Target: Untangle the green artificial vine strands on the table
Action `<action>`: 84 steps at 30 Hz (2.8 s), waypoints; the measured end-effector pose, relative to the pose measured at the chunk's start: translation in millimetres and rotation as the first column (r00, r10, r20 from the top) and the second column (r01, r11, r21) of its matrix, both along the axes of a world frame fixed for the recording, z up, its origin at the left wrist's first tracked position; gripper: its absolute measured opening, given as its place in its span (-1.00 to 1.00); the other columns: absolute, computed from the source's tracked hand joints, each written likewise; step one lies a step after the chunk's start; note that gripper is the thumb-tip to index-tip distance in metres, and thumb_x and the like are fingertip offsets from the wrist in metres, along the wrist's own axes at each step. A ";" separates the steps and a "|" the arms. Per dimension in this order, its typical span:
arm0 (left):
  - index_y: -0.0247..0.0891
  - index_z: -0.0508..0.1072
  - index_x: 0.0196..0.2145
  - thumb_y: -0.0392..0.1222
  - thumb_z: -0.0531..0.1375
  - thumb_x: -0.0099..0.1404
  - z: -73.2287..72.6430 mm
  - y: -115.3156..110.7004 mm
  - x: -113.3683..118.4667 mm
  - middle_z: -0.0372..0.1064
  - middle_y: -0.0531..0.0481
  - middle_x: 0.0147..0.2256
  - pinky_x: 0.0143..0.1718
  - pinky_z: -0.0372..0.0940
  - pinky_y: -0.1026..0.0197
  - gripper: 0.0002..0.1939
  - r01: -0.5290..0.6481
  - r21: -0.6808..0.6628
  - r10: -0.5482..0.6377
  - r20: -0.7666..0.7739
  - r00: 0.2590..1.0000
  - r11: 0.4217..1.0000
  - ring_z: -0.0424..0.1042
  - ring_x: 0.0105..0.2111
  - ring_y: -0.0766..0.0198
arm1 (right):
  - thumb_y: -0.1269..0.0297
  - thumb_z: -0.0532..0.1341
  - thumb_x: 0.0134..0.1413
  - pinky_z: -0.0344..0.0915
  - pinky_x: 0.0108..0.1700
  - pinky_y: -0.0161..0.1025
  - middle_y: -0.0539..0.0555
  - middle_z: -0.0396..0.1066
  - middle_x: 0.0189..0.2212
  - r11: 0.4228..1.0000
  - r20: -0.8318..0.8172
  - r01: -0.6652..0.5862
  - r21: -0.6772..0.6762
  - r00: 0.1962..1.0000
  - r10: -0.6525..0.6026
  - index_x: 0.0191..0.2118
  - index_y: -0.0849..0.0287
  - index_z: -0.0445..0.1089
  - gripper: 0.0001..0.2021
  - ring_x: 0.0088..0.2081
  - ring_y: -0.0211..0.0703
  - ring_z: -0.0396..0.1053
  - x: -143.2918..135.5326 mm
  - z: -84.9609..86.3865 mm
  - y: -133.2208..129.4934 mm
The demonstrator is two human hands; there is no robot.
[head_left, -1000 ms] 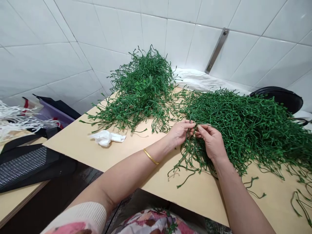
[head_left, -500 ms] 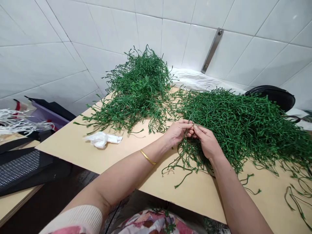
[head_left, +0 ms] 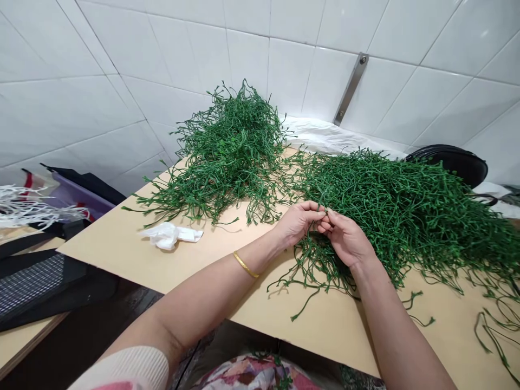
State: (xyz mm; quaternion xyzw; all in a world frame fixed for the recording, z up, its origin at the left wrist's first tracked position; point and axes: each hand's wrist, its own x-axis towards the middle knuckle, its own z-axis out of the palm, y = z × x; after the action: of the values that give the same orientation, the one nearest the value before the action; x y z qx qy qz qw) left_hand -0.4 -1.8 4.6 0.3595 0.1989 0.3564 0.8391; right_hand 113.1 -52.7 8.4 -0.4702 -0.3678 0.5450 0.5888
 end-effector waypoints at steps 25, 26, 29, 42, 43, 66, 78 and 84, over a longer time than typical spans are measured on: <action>-0.37 0.33 -0.49 -0.36 0.18 0.04 -3.2 13.4 -5.8 0.38 -0.01 -0.62 -0.58 0.25 0.37 -0.95 0.068 0.065 -0.060 -0.120 0.991 0.996 0.35 -0.66 0.41 | 0.12 0.14 0.02 0.21 -0.05 -0.16 0.05 0.38 -0.34 0.956 0.433 0.108 0.273 0.874 -0.223 -0.54 0.18 0.38 -0.73 -0.18 -0.18 0.32 2.7 -10.3 3.1; -0.37 0.32 -0.49 -0.35 0.17 0.05 -3.4 13.3 -5.7 0.39 -0.02 -0.61 -0.59 0.24 0.37 -0.94 0.068 0.060 -0.060 -0.118 0.991 0.996 0.36 -0.66 0.40 | 0.12 0.14 0.02 0.21 -0.04 -0.16 0.05 0.38 -0.34 0.955 0.429 0.119 0.273 0.873 -0.231 -0.53 0.18 0.38 -0.73 -0.17 -0.18 0.31 2.5 -10.6 3.2; -0.35 0.29 -0.48 -0.33 0.19 0.05 -4.0 11.8 -5.3 0.40 -0.03 -0.58 -0.58 0.26 0.35 -0.91 0.085 0.043 -0.082 -0.067 0.994 0.995 0.38 -0.63 0.37 | 0.12 0.13 0.04 0.24 -0.10 -0.21 0.02 0.37 -0.42 0.957 0.376 0.116 0.267 0.902 -0.214 -0.45 0.15 0.40 -0.77 -0.19 -0.21 0.33 0.9 -9.0 2.5; -0.30 0.17 -0.53 -0.36 0.14 0.07 -1.3 2.0 1.8 0.30 0.07 -0.69 -0.70 0.09 0.43 -0.84 -0.062 0.101 0.076 -0.144 0.987 0.993 0.23 -0.75 0.46 | 0.11 0.07 0.09 0.17 -0.41 -0.30 -0.02 0.27 -0.62 0.959 0.528 0.101 0.265 0.817 -0.232 -0.62 0.20 0.22 -0.64 -0.55 -0.32 0.20 0.0 -14.2 2.5; -0.30 0.18 -0.53 -0.36 0.14 0.07 -1.6 1.2 2.5 0.30 0.07 -0.69 -0.69 0.09 0.43 -0.85 -0.077 0.111 0.093 -0.143 0.985 0.991 0.23 -0.74 0.47 | 0.12 0.08 0.08 0.17 -0.40 -0.30 -0.02 0.27 -0.62 0.954 0.533 0.119 0.276 0.807 -0.255 -0.64 0.20 0.23 -0.64 -0.54 -0.32 0.21 0.1 -13.5 2.2; -0.34 0.24 -0.55 -0.41 0.18 0.03 -4.8 5.1 0.6 0.31 0.06 -0.59 -0.57 0.23 0.37 -0.86 -0.033 -0.076 0.032 -0.023 0.999 0.997 0.33 -0.62 0.43 | 0.25 0.29 -0.21 -0.13 -0.64 -0.43 -0.22 0.05 -0.78 0.973 0.065 0.176 0.150 0.980 -0.188 -0.45 0.17 0.21 -0.77 -0.73 -0.48 -0.05 -6.4 1.5 -1.7; -0.40 0.36 -0.47 -0.31 0.10 0.17 -2.3 7.7 -1.3 0.31 0.01 -0.60 -0.56 0.26 0.37 -0.89 0.070 -0.179 -0.090 -0.108 0.990 0.981 0.33 -0.63 0.43 | 0.28 0.24 -0.19 0.06 -0.58 -0.42 -0.11 0.28 -0.64 0.966 0.254 0.172 0.191 0.942 -0.218 -0.42 0.20 0.30 -0.85 -0.62 -0.44 0.13 -5.8 -2.3 -1.1; -0.36 0.31 -0.50 -0.46 0.11 0.09 -1.3 6.5 -1.8 0.29 0.06 -0.58 -0.53 0.27 0.36 -0.91 0.020 -0.193 -0.036 -0.081 0.996 0.981 0.31 -0.61 0.46 | 0.21 0.27 -0.17 -0.06 -0.63 -0.42 -0.15 0.21 -0.69 0.978 0.231 0.132 0.163 0.958 -0.168 -0.41 0.20 0.28 -0.79 -0.69 -0.48 0.00 -7.3 -1.0 -2.0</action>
State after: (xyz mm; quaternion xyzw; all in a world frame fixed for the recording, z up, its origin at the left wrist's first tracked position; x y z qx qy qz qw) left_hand -2.2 4.7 3.3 0.2943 0.2626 0.3081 0.8658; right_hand 105.8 -54.7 7.4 -0.5158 -0.4393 0.4085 0.6116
